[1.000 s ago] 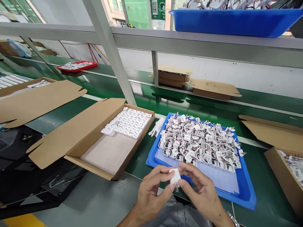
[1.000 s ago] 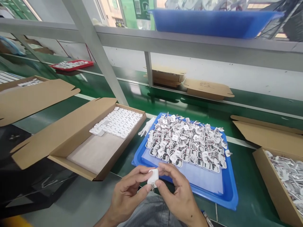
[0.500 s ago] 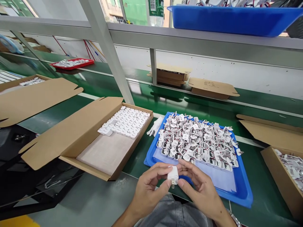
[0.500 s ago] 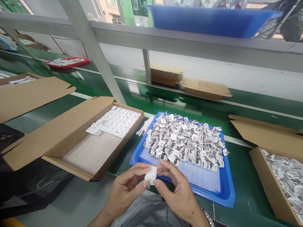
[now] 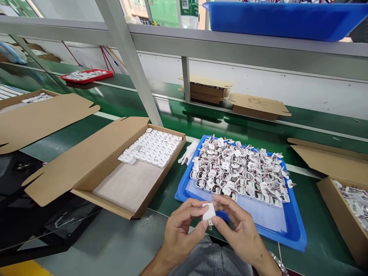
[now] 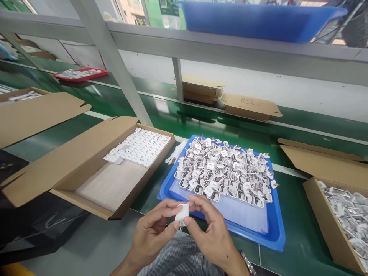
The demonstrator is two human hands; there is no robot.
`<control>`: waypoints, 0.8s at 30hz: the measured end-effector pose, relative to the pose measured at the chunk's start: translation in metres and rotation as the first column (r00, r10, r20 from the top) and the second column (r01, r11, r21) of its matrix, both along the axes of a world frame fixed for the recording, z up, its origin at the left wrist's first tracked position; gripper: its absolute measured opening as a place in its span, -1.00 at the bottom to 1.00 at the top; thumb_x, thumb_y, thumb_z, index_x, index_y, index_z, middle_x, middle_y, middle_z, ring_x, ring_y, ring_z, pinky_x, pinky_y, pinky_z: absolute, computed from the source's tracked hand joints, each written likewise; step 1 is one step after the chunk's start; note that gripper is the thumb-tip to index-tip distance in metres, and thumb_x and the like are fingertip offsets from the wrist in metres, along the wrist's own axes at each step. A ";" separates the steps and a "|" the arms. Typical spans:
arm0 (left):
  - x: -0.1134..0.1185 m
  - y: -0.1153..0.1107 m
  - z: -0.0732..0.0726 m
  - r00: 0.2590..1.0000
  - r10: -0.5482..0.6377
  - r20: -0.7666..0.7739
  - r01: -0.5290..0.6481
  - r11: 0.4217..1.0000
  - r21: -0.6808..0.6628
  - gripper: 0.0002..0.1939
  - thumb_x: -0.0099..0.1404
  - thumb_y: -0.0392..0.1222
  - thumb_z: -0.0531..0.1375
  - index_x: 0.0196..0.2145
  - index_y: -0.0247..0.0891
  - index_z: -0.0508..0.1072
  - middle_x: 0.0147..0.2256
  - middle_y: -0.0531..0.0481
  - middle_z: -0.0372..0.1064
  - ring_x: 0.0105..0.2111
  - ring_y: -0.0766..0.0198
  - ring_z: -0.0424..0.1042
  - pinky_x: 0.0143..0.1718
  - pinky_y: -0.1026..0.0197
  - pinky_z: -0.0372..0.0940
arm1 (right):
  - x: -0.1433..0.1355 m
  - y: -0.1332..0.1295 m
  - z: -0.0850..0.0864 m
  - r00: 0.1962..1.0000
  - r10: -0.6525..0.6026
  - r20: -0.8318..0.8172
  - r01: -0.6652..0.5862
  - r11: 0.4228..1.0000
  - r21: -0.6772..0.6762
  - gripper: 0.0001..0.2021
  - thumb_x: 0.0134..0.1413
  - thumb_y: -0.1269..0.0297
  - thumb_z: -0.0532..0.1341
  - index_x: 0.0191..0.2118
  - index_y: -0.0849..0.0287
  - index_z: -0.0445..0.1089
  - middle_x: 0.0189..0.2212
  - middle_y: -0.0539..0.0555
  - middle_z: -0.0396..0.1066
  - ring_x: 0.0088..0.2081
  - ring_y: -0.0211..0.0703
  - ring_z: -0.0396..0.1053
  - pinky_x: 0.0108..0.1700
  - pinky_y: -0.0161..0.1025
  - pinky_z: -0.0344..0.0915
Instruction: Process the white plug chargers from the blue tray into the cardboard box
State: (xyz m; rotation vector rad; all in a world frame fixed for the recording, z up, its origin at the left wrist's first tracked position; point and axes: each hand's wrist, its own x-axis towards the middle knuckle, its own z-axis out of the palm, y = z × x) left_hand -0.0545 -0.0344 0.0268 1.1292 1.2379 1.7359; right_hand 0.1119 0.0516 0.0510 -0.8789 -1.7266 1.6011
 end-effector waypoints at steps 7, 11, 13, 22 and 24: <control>0.004 0.006 -0.005 0.997 -0.007 0.083 0.010 0.999 -0.040 -0.76 0.34 -0.30 0.36 -0.06 -0.10 0.69 -0.09 -0.15 0.55 -0.12 0.13 0.60 -0.09 0.19 0.54 | -0.008 0.006 -0.014 0.999 -0.012 -0.038 0.010 0.998 -0.055 -0.58 0.20 0.25 0.34 0.17 0.02 0.44 -0.15 0.05 0.53 -0.13 -0.18 0.54 0.04 -0.18 0.52; 0.004 0.008 -0.002 0.988 -0.012 0.151 0.027 0.994 -0.104 -0.79 0.36 -0.24 0.36 -0.05 -0.16 0.68 -0.05 -0.17 0.56 -0.07 0.11 0.60 -0.04 0.18 0.54 | -0.011 0.011 -0.018 1.000 -0.019 -0.024 0.018 0.999 -0.033 -0.55 0.21 0.25 0.33 0.21 0.04 0.40 -0.17 0.04 0.53 -0.17 -0.20 0.54 0.02 -0.18 0.52; 0.002 0.007 0.000 0.980 -0.038 0.194 0.062 0.991 -0.120 -0.76 0.37 -0.22 0.35 -0.01 -0.16 0.67 0.02 -0.18 0.56 -0.01 0.08 0.59 0.01 0.17 0.53 | -0.012 0.012 -0.020 0.999 -0.031 -0.005 0.031 0.999 -0.020 -0.55 0.23 0.22 0.33 0.22 0.05 0.39 -0.15 0.05 0.53 -0.16 -0.19 0.54 0.03 -0.17 0.52; -0.004 0.003 0.001 0.994 -0.014 0.110 0.040 0.969 -0.242 -0.61 0.27 -0.27 0.40 0.06 -0.13 0.62 0.11 -0.17 0.53 0.02 0.01 0.59 0.00 0.12 0.55 | 0.001 0.010 -0.008 0.999 -0.026 0.031 0.020 0.980 0.198 -0.70 0.38 0.22 0.24 0.17 -0.10 0.46 -0.02 0.11 0.48 -0.05 -0.13 0.52 0.02 -0.16 0.50; -0.004 0.003 0.000 0.995 0.068 -0.073 -0.082 0.976 -0.201 -0.66 0.26 -0.31 0.37 -0.01 -0.13 0.64 0.09 -0.15 0.54 -0.02 0.04 0.60 -0.08 0.16 0.56 | 0.004 0.009 -0.004 0.999 0.009 0.050 -0.022 0.964 0.266 -0.69 0.35 0.26 0.27 0.16 -0.14 0.48 -0.08 0.07 0.47 -0.10 -0.15 0.51 -0.01 -0.18 0.48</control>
